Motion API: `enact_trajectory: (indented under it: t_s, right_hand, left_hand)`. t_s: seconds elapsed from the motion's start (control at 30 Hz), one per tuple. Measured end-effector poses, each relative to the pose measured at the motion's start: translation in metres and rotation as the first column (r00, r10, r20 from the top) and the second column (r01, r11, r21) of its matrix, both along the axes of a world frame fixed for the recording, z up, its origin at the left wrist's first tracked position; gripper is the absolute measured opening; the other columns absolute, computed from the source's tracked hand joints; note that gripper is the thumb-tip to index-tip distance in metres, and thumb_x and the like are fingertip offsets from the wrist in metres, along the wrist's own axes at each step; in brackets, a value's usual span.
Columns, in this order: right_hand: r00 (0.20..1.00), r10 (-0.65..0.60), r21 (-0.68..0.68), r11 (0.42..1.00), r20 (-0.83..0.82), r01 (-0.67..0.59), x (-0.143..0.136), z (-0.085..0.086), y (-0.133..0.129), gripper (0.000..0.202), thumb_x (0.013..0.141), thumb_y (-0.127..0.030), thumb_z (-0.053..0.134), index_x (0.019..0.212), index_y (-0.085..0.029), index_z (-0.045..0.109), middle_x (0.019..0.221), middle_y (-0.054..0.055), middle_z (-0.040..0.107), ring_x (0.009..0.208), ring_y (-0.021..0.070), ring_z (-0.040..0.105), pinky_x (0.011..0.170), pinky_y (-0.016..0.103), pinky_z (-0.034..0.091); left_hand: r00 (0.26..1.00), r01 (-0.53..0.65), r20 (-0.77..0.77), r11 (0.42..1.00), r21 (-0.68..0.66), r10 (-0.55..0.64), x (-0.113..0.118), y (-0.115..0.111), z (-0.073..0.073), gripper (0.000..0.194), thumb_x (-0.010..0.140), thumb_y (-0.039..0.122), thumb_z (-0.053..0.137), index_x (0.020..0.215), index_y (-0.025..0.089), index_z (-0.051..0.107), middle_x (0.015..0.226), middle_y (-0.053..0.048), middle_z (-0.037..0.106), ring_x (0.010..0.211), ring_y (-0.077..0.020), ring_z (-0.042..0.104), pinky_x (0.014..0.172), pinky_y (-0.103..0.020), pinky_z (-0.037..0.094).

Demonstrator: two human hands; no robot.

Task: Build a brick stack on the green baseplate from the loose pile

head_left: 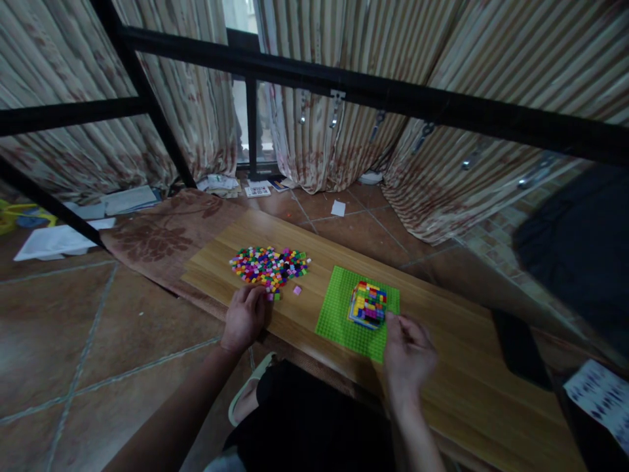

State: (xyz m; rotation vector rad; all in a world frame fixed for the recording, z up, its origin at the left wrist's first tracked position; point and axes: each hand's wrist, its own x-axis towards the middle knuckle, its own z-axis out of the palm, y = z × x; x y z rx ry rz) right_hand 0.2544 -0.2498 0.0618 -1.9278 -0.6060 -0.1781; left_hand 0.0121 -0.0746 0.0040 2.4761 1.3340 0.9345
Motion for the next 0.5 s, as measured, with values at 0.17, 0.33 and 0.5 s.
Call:
enact_trajectory:
  t_s: [0.17,0.33,0.5]
  right_hand:
    - [0.976,0.219,0.053,0.974,0.002,-0.218,-0.043,0.008,-0.002,0.024,0.082,-0.041,0.062,0.079,-0.018,0.069,0.088,0.007,0.065,0.083,0.0192,0.061,0.078,0.034,0.048]
    - [0.828,0.557,-0.107,0.821,-0.066,-0.561,-0.080,-0.013,0.018,0.020,0.088,-0.034,0.054,0.088,-0.021,0.068,0.089,0.005,0.066,0.085,0.0180,0.060,0.078,0.032,0.049]
    - [0.778,0.625,-0.189,0.773,0.065,-0.605,-0.091,-0.028,0.066,0.021,0.091,-0.028,0.048,0.093,-0.019,0.068,0.091,0.006,0.066,0.089,0.0188,0.058,0.083,0.033,0.046]
  left_hand:
    - [0.999,-0.011,0.032,1.000,-0.024,0.011,0.001,-0.002,0.000,0.024,0.093,0.028,0.043,0.105,0.019,0.062,0.108,-0.009,0.061,0.096,-0.0222,0.057,0.087,-0.038,0.050]
    - [0.998,0.010,0.056,0.999,-0.031,-0.008,0.000,-0.003,-0.001,0.023,0.093,0.024,0.043,0.107,0.020,0.061,0.110,-0.009,0.061,0.098,-0.0205,0.057,0.089,-0.037,0.050]
    - [0.996,0.035,0.079,0.999,-0.034,-0.033,-0.001,-0.002,-0.003,0.021,0.093,0.022,0.044,0.105,0.020,0.060,0.109,-0.008,0.062,0.097,-0.0197,0.058,0.088,-0.036,0.050]
